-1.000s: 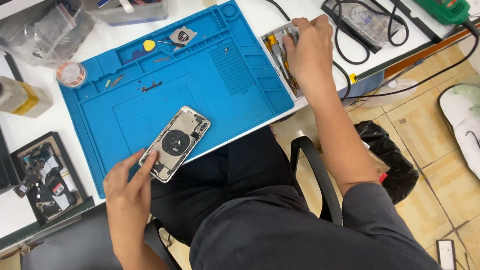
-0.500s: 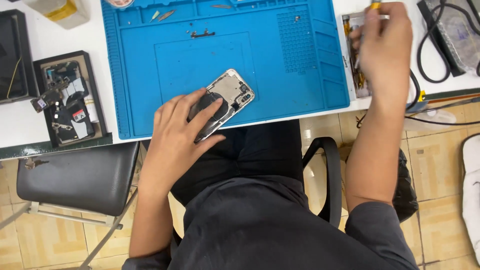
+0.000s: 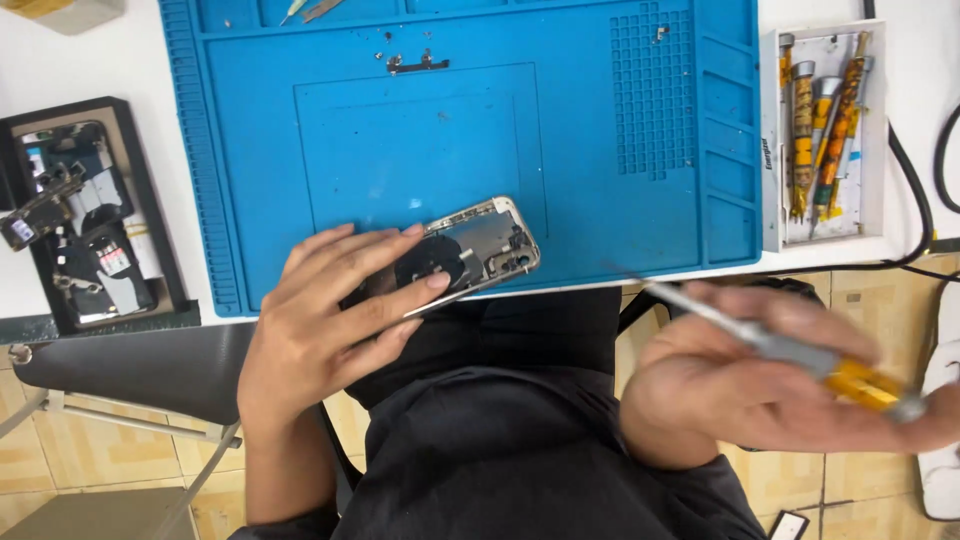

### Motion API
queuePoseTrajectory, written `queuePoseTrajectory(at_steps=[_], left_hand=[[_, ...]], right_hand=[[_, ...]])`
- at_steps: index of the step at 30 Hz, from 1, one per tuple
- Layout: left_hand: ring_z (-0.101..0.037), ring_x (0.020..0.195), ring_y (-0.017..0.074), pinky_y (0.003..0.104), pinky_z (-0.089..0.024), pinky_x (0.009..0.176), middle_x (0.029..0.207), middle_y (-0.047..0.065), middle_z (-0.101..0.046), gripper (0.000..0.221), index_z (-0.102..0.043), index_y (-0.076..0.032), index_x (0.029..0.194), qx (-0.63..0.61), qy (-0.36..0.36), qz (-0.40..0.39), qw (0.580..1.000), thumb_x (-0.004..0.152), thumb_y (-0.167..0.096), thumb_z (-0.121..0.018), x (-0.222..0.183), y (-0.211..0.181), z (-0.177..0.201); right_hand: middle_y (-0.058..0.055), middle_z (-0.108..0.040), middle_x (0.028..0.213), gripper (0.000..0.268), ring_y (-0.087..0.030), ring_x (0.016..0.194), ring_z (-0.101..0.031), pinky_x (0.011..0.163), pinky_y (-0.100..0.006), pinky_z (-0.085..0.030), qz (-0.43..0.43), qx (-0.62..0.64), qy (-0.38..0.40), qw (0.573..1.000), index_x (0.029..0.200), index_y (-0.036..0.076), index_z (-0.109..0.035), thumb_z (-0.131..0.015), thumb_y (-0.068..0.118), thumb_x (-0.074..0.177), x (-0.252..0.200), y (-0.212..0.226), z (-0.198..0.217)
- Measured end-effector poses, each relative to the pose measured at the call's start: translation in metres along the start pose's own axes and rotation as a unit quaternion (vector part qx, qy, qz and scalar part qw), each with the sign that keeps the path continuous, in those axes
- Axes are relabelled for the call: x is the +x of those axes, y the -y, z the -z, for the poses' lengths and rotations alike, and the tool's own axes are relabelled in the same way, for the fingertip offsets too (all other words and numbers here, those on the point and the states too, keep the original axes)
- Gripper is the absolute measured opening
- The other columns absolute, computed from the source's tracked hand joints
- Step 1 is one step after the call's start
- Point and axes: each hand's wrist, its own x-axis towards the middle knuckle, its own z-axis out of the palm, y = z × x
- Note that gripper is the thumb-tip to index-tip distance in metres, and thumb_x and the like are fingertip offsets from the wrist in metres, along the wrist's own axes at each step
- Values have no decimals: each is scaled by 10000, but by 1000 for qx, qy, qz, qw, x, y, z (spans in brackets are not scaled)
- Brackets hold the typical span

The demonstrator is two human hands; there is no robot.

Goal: A person uses a precision screwdriver to remove screws and disassemble the internal components of a smartphone on a repair mat.

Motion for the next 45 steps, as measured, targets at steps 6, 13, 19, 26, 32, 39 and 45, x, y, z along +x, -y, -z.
queuePoseTrajectory(at_steps=[6, 13, 19, 26, 32, 39, 45], left_hand=[[-614, 943, 249, 379, -428, 859, 1065, 126, -571, 328, -508, -152, 1089, 16, -20, 14, 1000, 835, -357, -479, -5, 14, -10], [-644, 857, 243, 339, -513, 788, 916, 169, -617, 438, -552, -24, 973, -21, -60, 25, 998, 764, -409, -556, 1, 22, -8], [-652, 821, 249, 346, -519, 771, 879, 172, -618, 444, -593, -5, 890, -54, -63, 54, 995, 723, -415, -563, 6, 24, -7], [-649, 841, 242, 342, -505, 790, 900, 170, -616, 439, -597, -6, 896, -74, -35, 76, 994, 719, -407, -570, 9, 25, -3], [-648, 848, 241, 340, -505, 793, 911, 164, -615, 448, -594, -9, 909, -75, -28, 72, 994, 718, -414, -583, 9, 25, -2], [-640, 871, 236, 333, -487, 815, 927, 165, -614, 466, -586, -8, 928, -77, -21, 62, 995, 718, -424, -590, 6, 28, -2], [-636, 886, 240, 334, -482, 824, 941, 169, -611, 479, -575, -3, 948, -79, -12, 54, 995, 726, -427, -589, 6, 28, -1]], right_hand=[[-183, -433, 716, 400, -260, 421, -511, 327, -385, -532, 135, 235, -10, 963, 1179, 150, -286, -430, 45, 821, -39, -5, -53], [-129, -412, 732, 528, -187, 466, -516, 347, -337, -566, 200, 172, 68, 962, 1267, 115, -310, -378, -31, 763, -56, -14, -50], [-92, -484, 791, 107, -138, 718, -572, 630, -238, -571, 33, 110, 283, 952, 902, 21, -398, -463, 61, 827, -38, 9, -36], [-75, -473, 799, 140, -135, 688, -571, 596, -232, -561, 41, 78, 296, 951, 906, 36, -385, -445, 153, 857, -37, 11, -32], [-71, -478, 823, 150, -124, 727, -568, 620, -241, -568, 37, 67, 313, 947, 923, 29, -390, -449, 150, 856, -37, 10, -32], [-68, -482, 730, 196, -129, 632, -564, 533, -245, -550, 76, 113, 230, 964, 841, 17, -417, -469, 206, 853, -42, 3, -46], [-55, -474, 715, 206, -119, 605, -551, 518, -222, -532, 75, 96, 204, 971, 836, 34, -415, -456, 234, 859, -43, 5, -50]])
